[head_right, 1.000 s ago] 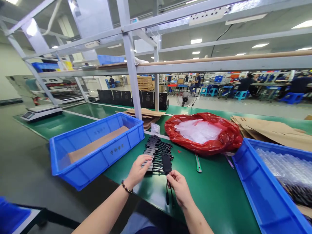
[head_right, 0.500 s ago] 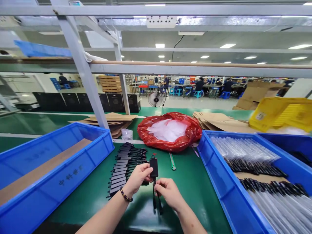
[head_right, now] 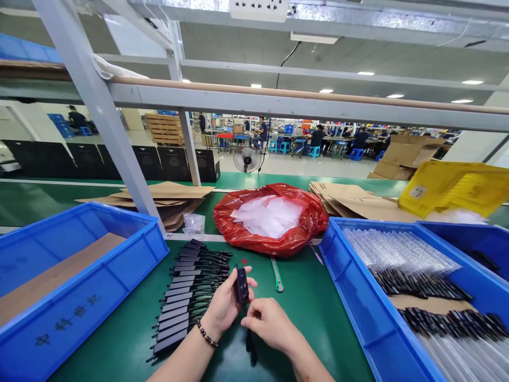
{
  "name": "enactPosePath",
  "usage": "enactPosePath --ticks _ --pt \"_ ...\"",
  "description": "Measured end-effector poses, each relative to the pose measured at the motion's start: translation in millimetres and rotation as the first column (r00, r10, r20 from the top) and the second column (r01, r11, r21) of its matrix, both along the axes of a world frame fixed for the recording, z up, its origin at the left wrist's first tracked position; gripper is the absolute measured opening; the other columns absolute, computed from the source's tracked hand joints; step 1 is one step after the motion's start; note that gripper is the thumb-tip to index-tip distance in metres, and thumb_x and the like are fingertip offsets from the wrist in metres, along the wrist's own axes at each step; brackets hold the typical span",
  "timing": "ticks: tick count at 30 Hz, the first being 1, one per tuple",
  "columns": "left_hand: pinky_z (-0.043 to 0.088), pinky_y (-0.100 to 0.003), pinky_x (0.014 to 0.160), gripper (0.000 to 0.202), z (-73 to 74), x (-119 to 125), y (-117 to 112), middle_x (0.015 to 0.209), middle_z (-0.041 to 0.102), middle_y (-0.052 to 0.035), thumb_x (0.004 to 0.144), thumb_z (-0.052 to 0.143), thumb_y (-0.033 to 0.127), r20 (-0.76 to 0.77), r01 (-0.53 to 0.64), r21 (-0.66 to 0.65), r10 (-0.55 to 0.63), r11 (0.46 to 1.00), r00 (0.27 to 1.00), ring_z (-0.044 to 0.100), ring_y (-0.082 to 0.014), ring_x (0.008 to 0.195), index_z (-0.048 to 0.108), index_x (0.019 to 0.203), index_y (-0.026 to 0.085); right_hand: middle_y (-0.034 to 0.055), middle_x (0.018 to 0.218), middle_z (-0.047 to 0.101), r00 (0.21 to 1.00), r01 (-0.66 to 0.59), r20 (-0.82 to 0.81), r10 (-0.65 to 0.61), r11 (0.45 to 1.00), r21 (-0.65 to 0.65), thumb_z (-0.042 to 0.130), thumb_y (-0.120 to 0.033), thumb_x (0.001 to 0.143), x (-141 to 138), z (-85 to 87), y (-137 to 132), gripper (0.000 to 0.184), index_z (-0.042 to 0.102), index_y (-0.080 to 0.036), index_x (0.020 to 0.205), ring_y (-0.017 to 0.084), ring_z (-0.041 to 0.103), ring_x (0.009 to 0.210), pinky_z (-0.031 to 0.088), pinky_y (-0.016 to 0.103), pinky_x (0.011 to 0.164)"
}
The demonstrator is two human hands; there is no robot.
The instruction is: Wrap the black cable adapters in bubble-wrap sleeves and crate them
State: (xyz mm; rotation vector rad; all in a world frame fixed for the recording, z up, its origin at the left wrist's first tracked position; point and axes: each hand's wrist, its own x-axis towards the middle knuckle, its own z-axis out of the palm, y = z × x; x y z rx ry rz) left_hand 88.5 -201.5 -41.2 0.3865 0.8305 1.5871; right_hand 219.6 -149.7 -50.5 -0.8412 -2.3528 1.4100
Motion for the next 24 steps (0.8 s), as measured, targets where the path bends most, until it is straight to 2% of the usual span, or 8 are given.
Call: enactPosePath --ticks 2,3,6,8,10,15,21,24 --pt "0.038 -0.022 0.045 0.038 -4.1 -1.4 0.5 0.07 0.061 -0.0042 0.082 0.046 0.045 0.11 0.004 -0.016 -0.002 1.0 0.994 0.054 -0.0111 0.052 0.053 0.103 0.013 -0.0035 0.053 0.048 0.999 0.003 0.046 -0.01 0.989 0.145 0.049 -0.028 0.075 -2.5 6.9 22.7 0.022 0.051 -0.018 0.055 0.011 0.044 0.053 0.031 0.022 0.051" --pt "0.036 -0.021 0.042 0.036 -6.1 -2.2 0.1 0.068 0.061 -0.0043 0.084 0.044 0.043 0.155 0.014 -0.03 -0.01 0.999 0.988 0.053 -0.0111 0.052 0.053 0.102 0.013 -0.0024 0.056 0.05 0.995 0.076 0.047 -0.09 0.966 0.248 0.043 -0.028 0.078 -4.9 8.1 36.2 0.025 0.052 -0.018 0.058 0.012 0.046 0.057 0.033 0.023 0.054" --pt "0.027 -0.017 0.035 0.035 -10.7 -3.2 -2.3 0.065 0.06 -0.0044 0.085 0.043 0.042 0.217 0.043 -0.079 -0.025 0.996 0.976 0.051 -0.011 0.049 0.054 0.1 0.013 0.0042 0.08 0.057 0.908 0.329 0.046 -0.416 0.777 0.536 0.04 -0.029 0.082 -16.6 -2.9 73.6 0.021 0.057 -0.018 0.077 0.017 0.053 0.076 0.039 0.027 0.069" --pt "0.023 -0.016 0.032 0.034 -11.8 -2.3 -3.8 0.065 0.061 -0.0053 0.084 0.043 0.043 0.193 0.031 -0.103 -0.01 0.994 0.981 0.051 -0.011 0.047 0.056 0.095 0.013 0.0091 0.091 0.057 0.833 0.354 0.117 -0.541 0.684 0.638 0.047 -0.033 0.081 -24.4 -19.1 88.0 0.02 0.057 -0.016 0.087 0.022 0.053 0.086 0.039 0.03 0.074" --pt "0.024 -0.016 0.031 0.034 -11.7 -0.8 -4.6 0.07 0.063 -0.0079 0.084 0.043 0.043 0.142 0.015 -0.126 0.003 0.992 0.99 0.052 -0.0114 0.048 0.057 0.089 0.012 0.0117 0.093 0.056 0.786 0.324 0.185 -0.59 0.648 0.689 0.053 -0.036 0.078 -28.5 -35.0 93.5 0.024 0.055 -0.015 0.091 0.025 0.054 0.09 0.04 0.031 0.074" --pt "0.034 -0.018 0.032 0.037 -10.4 2.9 -5.1 0.087 0.066 -0.0127 0.08 0.049 0.046 0.001 -0.052 -0.143 0.053 0.988 0.999 0.059 -0.0152 0.059 0.057 0.093 0.012 0.0095 0.094 0.059 0.799 0.272 0.234 -0.554 0.679 0.681 0.049 -0.023 0.08 -19.2 -50.6 96.0 0.015 0.051 -0.017 0.093 0.022 0.057 0.089 0.041 0.03 0.073" --pt "0.045 -0.019 0.048 0.047 -9.7 6.2 -6.3 0.092 0.066 -0.0077 0.065 0.069 0.019 -0.164 -0.007 -0.051 -0.002 0.999 0.987 0.062 -0.0152 0.069 0.048 0.106 0.018 0.0068 0.083 0.06 0.803 0.26 0.252 -0.54 0.698 0.667 0.046 -0.016 0.074 -14.5 -44.0 97.4 0.009 0.052 -0.022 0.078 0.022 0.059 0.077 0.043 0.034 0.067" --pt "0.044 -0.02 0.045 0.054 -10.7 5.4 -5.1 0.094 0.066 -0.0079 0.068 0.068 0.025 -0.217 -0.026 -0.112 0.001 0.993 0.976 0.063 -0.0166 0.068 0.04 0.114 0.019 0.0075 0.083 0.058 0.827 0.27 0.249 -0.505 0.744 0.611 0.045 -0.014 0.072 -21.1 -36.3 90.6 0.009 0.051 -0.022 0.071 0.02 0.059 0.071 0.042 0.033 0.063"
